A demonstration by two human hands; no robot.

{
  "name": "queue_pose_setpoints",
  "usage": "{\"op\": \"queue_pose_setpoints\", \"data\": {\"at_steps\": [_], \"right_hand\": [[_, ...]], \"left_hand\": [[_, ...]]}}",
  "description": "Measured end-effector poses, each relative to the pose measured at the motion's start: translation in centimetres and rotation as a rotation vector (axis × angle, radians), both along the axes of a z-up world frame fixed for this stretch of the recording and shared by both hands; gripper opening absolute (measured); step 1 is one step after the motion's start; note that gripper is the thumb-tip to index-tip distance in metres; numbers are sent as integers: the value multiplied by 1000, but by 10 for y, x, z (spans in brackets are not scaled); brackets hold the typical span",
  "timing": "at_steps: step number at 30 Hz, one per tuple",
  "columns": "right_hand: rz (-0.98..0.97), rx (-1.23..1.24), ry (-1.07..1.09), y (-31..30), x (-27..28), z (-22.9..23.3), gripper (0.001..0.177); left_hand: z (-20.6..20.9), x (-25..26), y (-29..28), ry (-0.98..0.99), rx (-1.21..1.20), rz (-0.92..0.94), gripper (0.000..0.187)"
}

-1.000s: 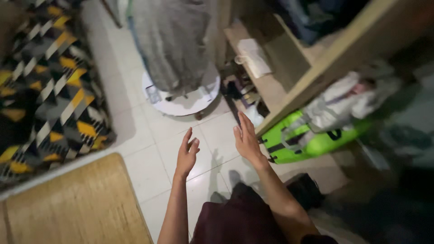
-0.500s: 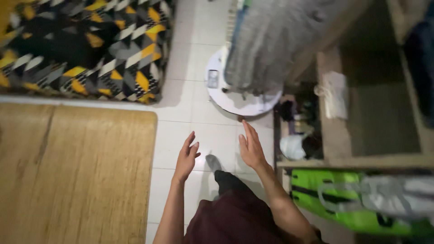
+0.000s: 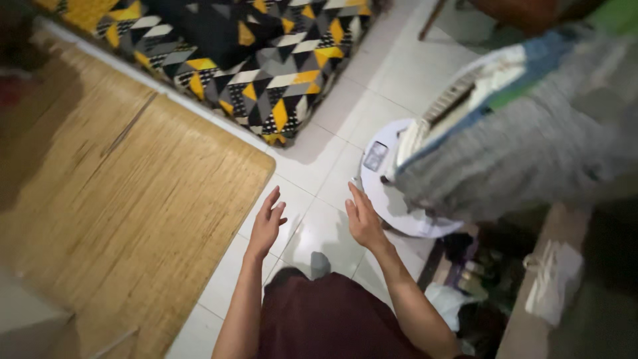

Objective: The person assembles a metal coat rack, places a suitcase in a closet, folds a white garment, and arranges pillows on a bed.

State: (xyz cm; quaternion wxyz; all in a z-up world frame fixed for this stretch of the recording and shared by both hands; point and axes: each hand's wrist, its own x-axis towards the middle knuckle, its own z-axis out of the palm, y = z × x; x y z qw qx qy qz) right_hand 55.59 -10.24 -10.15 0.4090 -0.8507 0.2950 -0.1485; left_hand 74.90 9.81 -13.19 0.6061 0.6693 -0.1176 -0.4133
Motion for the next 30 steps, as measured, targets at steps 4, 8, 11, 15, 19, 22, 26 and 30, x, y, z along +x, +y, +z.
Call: {"op": "queue_pose_setpoints", "data": {"at_steps": [4, 8, 11, 15, 19, 22, 26, 30], "right_hand": [[70, 36, 37, -28, 50, -1, 53], [102, 120, 91, -44, 99, 1, 52], [111, 152, 107, -54, 136, -3, 52], [107, 203, 121, -68, 186, -27, 52], [177, 126, 52, -91, 252, -69, 52], [173, 147, 89, -105, 302, -94, 54], [194, 112, 45, -118, 370, -107, 55], [139, 202, 152, -120, 432, -101, 56]], "left_hand": [[-7, 26, -3, 1, 28, 109, 60], [-18, 60, 0, 16, 3, 229, 60], [-26, 89, 3, 63, 7, 303, 59], [-39, 138, 2, 70, 37, 363, 59], [-55, 207, -3, 44, 29, 398, 58], [-66, 260, -10, 24, 29, 407, 57], [-68, 332, -20, -20, 91, 367, 57], [-67, 381, -29, 13, 42, 408, 57]]}}
